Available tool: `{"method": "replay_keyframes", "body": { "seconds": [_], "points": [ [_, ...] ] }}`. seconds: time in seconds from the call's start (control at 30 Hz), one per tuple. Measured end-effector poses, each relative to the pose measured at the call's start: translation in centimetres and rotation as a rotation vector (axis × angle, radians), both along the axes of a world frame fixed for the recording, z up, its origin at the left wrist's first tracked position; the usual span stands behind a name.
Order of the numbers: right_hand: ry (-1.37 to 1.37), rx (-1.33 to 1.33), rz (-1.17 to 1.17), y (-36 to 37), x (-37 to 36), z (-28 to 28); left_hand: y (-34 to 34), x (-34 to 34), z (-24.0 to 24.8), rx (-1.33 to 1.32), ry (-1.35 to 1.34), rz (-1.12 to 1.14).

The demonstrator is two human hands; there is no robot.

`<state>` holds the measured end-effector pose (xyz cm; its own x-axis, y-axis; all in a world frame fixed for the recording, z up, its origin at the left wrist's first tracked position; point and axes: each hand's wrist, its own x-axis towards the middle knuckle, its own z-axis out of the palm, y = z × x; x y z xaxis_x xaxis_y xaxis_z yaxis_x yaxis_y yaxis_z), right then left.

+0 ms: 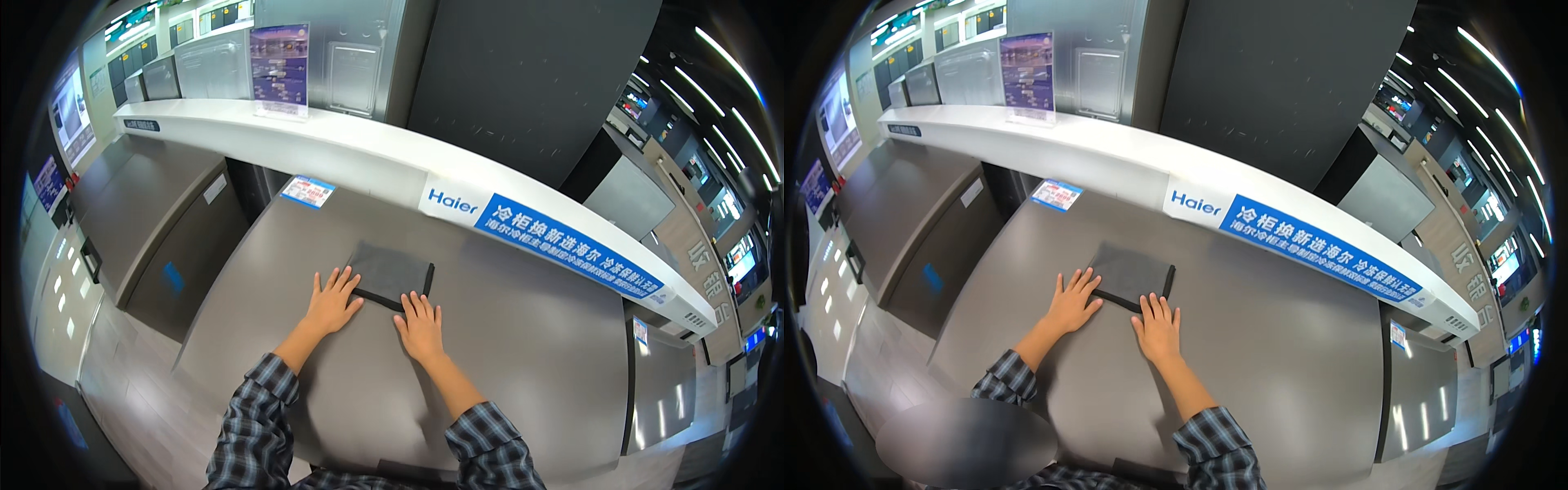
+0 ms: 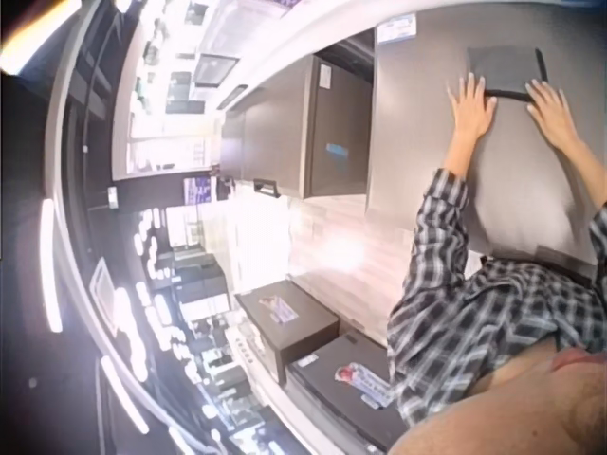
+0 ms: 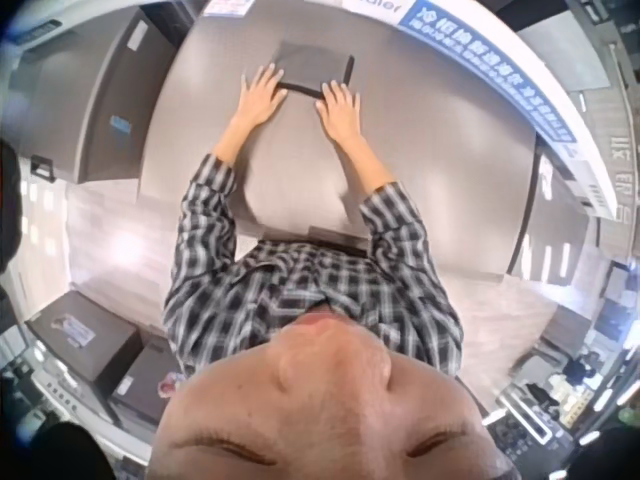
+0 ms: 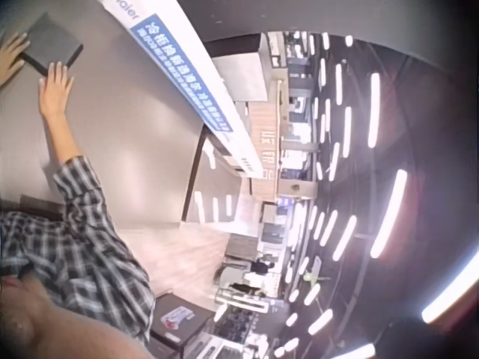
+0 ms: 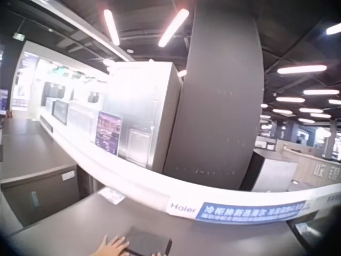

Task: The person uses a small gray cloth to wipe the top surfaces of several chest freezers in an appliance store. They move from one unit to the next, rubbing the cloth across the lids in a repetitive motion.

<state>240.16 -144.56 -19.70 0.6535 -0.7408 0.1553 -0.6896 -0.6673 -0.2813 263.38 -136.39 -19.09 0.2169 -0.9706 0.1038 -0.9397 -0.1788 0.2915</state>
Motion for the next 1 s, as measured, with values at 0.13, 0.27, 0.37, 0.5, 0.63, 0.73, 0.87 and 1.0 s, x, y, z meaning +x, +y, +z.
{"method": "replay_keyframes", "body": {
  "seconds": [0.13, 0.27, 0.37, 0.5, 0.63, 0.73, 0.87, 1.0],
  "points": [
    [0.007, -0.049, 0.048, 7.5, -2.0, 0.3, 8.3, -2.0, 0.4, -0.020, 0.005, -0.016],
    [0.041, -0.031, 0.085, 14.5, -4.5, 1.0, 15.6, -4.6, 0.3, -0.053, 0.004, -0.018],
    [0.079, 0.010, 0.109, 19.8, -6.2, 2.3, 20.9, -6.6, 0.5, -0.069, 0.021, -0.005],
    [0.157, 0.046, 0.139, 26.2, -8.2, 3.3, 27.2, -8.9, 0.3, -0.072, 0.065, 0.004],
    [0.177, 0.067, 0.151, 31.5, -9.6, 3.6, 32.0, -10.1, 0.0, -0.037, 0.086, 0.002],
    [0.182, 0.003, 0.137, 33.7, -9.9, 2.7, 33.9, -10.1, 0.1, -0.051, 0.113, -0.013],
    [0.138, -0.063, 0.112, 35.0, -10.2, 1.5, 35.4, -10.0, -0.8, -0.055, 0.116, -0.024],
    [0.075, -0.151, 0.077, 36.0, -10.1, -0.1, 35.6, -10.0, -1.6, -0.156, 0.099, -0.040]
  ]
}}
